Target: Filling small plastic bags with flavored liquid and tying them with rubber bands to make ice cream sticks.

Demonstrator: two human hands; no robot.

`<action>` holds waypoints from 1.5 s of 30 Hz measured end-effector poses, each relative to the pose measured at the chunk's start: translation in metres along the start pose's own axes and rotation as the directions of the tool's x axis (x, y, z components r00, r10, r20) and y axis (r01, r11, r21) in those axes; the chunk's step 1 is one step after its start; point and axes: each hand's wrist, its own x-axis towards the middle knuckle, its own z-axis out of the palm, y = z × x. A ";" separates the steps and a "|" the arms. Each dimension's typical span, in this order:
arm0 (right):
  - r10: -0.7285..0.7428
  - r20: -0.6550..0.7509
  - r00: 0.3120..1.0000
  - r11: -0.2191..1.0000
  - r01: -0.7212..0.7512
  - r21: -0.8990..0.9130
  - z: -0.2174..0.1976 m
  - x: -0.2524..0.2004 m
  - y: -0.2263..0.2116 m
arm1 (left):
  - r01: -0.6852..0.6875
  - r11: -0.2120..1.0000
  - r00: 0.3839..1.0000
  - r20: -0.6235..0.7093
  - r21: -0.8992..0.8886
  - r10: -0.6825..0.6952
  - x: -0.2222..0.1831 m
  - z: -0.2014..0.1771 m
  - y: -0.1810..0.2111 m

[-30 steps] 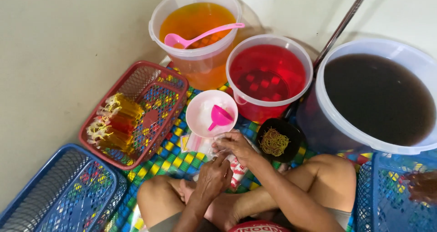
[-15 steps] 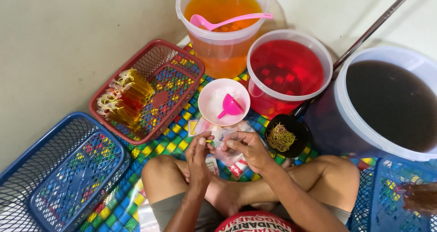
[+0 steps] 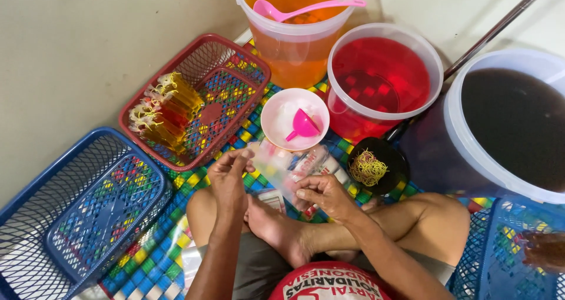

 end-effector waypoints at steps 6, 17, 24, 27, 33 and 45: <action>0.020 0.011 1.000 0.999 -0.021 0.035 -0.008 -0.001 -0.004 | 0.023 1.000 0.996 -0.088 0.005 -0.022 -0.004 -0.020 -0.017; 0.023 -0.052 0.998 0.997 -0.027 -0.077 -0.014 -0.004 0.001 | -0.398 0.744 0.899 0.068 0.536 0.432 -0.033 -0.010 0.019; -0.105 0.017 0.994 0.892 0.102 -0.440 0.005 -0.022 -0.034 | -0.791 0.407 0.595 0.729 0.456 0.339 -0.074 0.029 0.031; -0.188 0.012 0.982 0.850 0.169 -0.499 -0.001 -0.023 -0.028 | -0.610 0.694 0.635 0.760 0.383 0.137 -0.070 0.030 0.019; -0.141 -0.145 0.979 0.958 0.098 -0.269 -0.013 -0.028 -0.019 | 0.015 0.953 0.734 0.644 0.302 -0.216 -0.072 0.026 -0.027; -0.069 -0.193 0.979 0.995 0.054 -0.083 -0.004 -0.021 -0.018 | 0.114 0.984 0.895 0.416 0.134 -0.161 -0.064 0.013 -0.046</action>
